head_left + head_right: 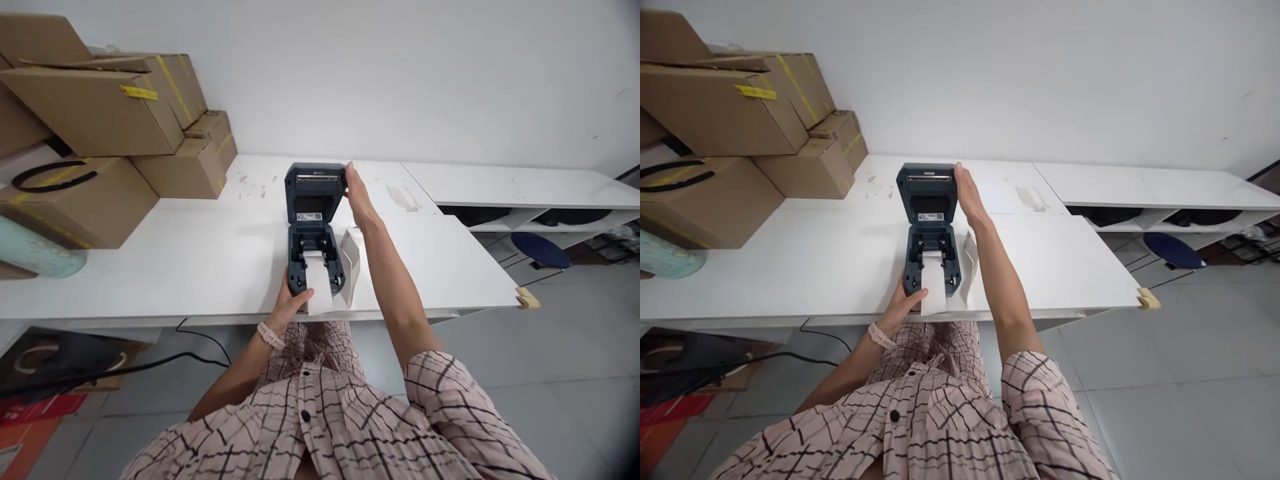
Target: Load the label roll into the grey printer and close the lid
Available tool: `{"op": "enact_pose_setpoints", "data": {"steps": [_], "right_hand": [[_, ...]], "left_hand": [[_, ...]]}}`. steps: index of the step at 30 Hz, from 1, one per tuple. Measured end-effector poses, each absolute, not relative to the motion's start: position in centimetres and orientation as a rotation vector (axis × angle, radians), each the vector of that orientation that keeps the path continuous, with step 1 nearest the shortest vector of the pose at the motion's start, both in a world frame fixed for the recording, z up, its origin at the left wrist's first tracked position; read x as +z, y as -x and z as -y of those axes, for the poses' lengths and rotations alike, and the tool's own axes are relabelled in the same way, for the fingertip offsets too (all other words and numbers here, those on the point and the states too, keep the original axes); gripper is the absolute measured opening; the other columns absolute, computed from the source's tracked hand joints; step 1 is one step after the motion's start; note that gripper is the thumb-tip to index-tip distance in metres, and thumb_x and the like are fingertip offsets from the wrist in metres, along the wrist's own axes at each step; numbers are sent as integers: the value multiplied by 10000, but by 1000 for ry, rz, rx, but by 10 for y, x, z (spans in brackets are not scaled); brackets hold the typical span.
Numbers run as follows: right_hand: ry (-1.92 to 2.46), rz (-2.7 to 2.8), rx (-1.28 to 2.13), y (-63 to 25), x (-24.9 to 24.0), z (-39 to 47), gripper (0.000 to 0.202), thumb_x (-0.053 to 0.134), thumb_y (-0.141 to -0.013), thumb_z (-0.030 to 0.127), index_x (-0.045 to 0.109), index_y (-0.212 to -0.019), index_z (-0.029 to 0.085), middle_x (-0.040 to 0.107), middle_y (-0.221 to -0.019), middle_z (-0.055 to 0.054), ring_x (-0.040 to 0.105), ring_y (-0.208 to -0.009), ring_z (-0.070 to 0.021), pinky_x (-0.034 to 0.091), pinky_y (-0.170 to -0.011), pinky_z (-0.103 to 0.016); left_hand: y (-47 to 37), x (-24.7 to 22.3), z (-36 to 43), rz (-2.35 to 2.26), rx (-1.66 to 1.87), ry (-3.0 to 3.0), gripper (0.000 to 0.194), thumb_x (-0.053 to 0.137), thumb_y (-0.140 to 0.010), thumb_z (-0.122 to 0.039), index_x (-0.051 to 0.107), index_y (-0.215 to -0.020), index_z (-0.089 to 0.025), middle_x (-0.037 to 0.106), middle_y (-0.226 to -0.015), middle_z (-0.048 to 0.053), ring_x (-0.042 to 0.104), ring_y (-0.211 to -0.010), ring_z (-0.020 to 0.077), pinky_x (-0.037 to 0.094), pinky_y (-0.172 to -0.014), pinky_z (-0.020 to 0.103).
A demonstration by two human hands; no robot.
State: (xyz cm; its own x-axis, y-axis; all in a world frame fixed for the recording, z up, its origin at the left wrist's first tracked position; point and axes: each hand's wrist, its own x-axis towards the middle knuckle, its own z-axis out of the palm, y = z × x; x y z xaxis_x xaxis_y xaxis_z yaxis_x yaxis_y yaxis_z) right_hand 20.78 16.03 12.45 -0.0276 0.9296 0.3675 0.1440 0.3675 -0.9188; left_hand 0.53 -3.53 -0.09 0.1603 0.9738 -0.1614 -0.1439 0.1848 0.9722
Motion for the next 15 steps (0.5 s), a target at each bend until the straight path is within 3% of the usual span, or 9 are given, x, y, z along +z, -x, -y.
{"op": "enact_pose_setpoints", "data": {"steps": [3, 5, 8, 12, 15], "right_hand": [[1030, 1401, 800, -205, 111, -106, 694, 332, -930, 819, 694, -1194, 290, 670, -1320, -55, 549, -1346, -282, 360, -1201, -514], [1034, 1366, 783, -200, 92, -69, 560, 448, -937, 748, 720, -1081, 280, 696, -1241, -53, 578, -1298, -282, 368, -1198, -510], [1070, 1290, 872, -192, 55, -28, 440, 654, -873, 621, 687, -1173, 302, 640, -1366, -57, 519, -1377, -294, 365, -1207, -516], [1246, 1101, 1066, -191, 16, -7, 850, 759, -780, 577, 439, -1521, 310, 403, -1626, -106, 361, -1518, -329, 355, -1223, -533], [1303, 1066, 1180, -193, 5, -6, 995, 754, -774, 617, 297, -1607, 321, 326, -1679, -103, 319, -1548, -348, 331, -1239, -562]], "left_hand": [[3, -9, 33, -1020, 1030, -1025, 1159, 830, -767, -452, 110, -1660, -284, 353, -1678, 121, 341, -1540, 329, 359, -1230, 465], [10, -11, 30, -1013, 1047, -973, 1101, 796, -781, -503, 156, -1653, -295, 275, -1716, 87, 281, -1571, 314, 313, -1259, 451], [17, -5, 24, -1052, 1082, -859, 1010, 655, -846, -639, 173, -1650, -264, 221, -1733, 92, 258, -1581, 314, 301, -1263, 475], [13, 13, 14, -1136, 1085, -862, 956, 627, -872, -645, 213, -1639, -252, 230, -1729, 100, 272, -1572, 329, 342, -1235, 507], [5, 23, 8, -1131, 1054, -914, 884, 704, -848, -582, 351, -1585, -243, 385, -1664, 112, 374, -1521, 333, 384, -1208, 479]]}}
